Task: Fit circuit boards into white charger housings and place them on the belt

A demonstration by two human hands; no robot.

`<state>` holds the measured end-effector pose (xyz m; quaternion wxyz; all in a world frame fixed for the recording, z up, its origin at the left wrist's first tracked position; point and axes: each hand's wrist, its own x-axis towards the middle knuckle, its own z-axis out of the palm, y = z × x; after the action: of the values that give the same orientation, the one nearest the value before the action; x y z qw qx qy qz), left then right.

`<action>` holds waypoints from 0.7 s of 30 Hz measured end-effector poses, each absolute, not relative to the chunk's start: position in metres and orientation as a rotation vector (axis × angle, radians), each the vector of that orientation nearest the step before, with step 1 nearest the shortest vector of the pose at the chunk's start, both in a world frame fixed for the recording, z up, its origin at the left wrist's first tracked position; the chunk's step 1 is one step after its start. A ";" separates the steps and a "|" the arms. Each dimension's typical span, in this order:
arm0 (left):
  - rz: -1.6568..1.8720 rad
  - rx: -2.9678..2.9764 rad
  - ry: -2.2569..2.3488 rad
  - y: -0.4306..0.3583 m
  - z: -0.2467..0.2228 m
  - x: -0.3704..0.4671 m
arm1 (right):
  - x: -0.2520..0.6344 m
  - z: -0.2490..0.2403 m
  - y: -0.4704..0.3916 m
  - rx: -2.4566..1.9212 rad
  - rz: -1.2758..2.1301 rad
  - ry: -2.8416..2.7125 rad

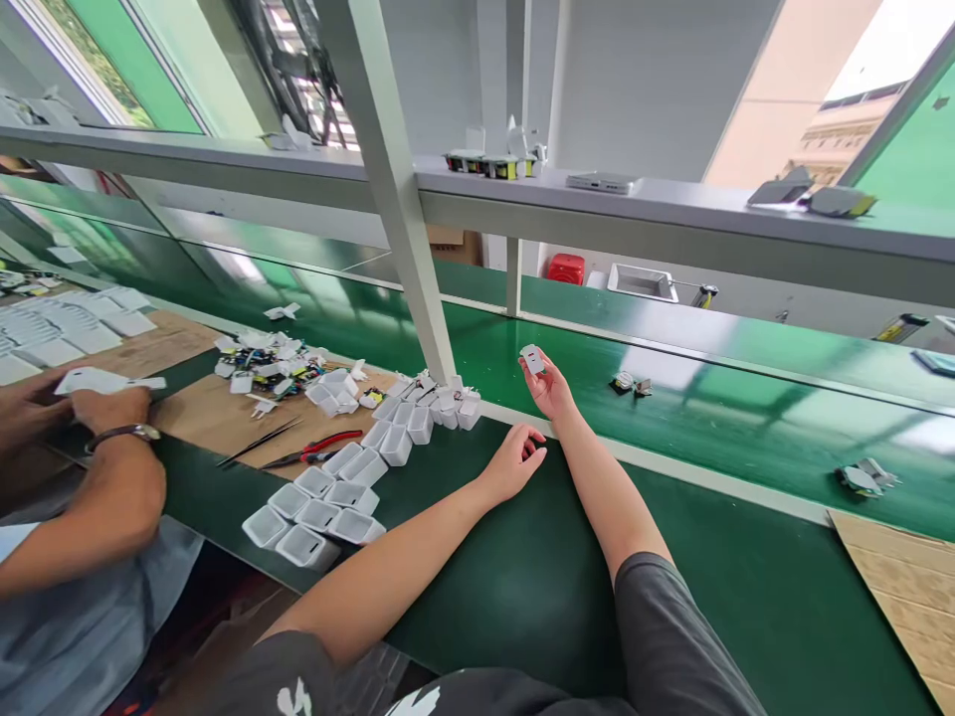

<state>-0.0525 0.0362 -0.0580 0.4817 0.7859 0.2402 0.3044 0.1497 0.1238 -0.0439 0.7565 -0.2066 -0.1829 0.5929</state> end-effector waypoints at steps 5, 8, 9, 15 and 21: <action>0.738 1.917 0.583 0.035 -0.055 -0.054 | 0.148 -0.042 0.121 -0.410 1.302 -0.432; 0.739 1.915 0.580 0.035 -0.052 -0.054 | 0.148 -0.043 0.121 -0.463 1.274 -0.507; 0.742 1.914 0.580 0.035 -0.052 -0.054 | 0.148 -0.044 0.122 -0.521 1.228 -0.568; 0.755 1.904 0.575 0.037 -0.056 -0.054 | 0.132 -0.060 0.127 -1.220 0.563 -1.157; 0.789 1.855 0.580 0.037 -0.059 -0.053 | 0.111 -0.066 0.126 -1.340 0.357 -1.394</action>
<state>-0.0535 0.0372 -0.0589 0.4987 0.7665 0.2398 0.3259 0.1109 0.1262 -0.0656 0.5546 -0.5671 -0.5900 0.1509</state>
